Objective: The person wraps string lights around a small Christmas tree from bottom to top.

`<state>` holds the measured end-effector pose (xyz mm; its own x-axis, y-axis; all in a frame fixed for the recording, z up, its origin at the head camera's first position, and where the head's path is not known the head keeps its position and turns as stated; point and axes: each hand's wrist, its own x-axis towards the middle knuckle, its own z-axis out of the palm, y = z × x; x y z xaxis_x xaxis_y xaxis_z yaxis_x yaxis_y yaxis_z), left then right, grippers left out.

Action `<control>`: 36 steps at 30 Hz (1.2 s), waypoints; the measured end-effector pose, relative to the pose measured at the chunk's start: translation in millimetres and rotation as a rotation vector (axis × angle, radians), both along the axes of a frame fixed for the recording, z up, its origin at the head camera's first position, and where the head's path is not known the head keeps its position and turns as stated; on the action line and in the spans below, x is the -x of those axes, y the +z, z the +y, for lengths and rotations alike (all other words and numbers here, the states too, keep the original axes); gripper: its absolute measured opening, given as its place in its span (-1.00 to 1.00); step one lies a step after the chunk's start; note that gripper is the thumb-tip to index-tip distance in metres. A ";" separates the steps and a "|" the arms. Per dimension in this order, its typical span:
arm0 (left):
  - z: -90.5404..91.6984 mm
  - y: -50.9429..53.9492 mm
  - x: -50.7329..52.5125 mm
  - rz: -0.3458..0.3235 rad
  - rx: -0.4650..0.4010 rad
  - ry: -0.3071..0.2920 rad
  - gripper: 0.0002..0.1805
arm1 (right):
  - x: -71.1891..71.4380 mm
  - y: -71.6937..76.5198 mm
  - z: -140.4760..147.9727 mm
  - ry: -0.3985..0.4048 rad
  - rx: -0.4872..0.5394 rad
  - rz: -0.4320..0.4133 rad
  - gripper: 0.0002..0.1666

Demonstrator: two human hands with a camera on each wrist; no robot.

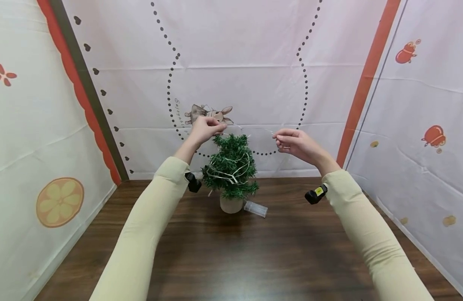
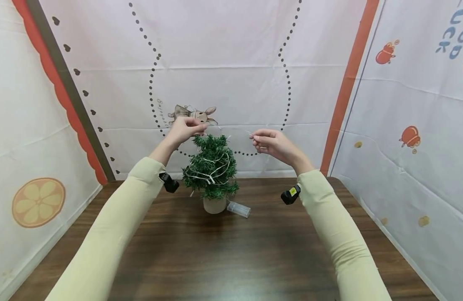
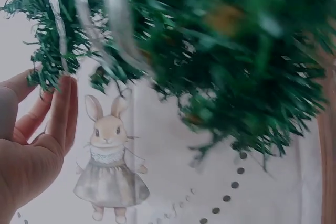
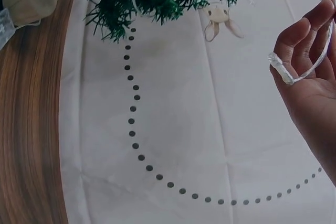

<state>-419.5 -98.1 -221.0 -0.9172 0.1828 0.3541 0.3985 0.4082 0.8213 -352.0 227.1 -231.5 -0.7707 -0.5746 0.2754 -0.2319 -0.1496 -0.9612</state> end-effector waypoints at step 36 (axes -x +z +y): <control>-35.3 -31.6 -16.8 0.111 -0.487 -0.362 -0.84 | -8.7 1.4 -44.4 0.094 0.039 0.024 -0.81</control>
<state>-402.7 -133.4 -252.6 -0.7800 0.2689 0.5651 0.5355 -0.1805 0.8250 -343.3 182.7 -230.1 -0.7065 -0.6329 0.3167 -0.2382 -0.2088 -0.9485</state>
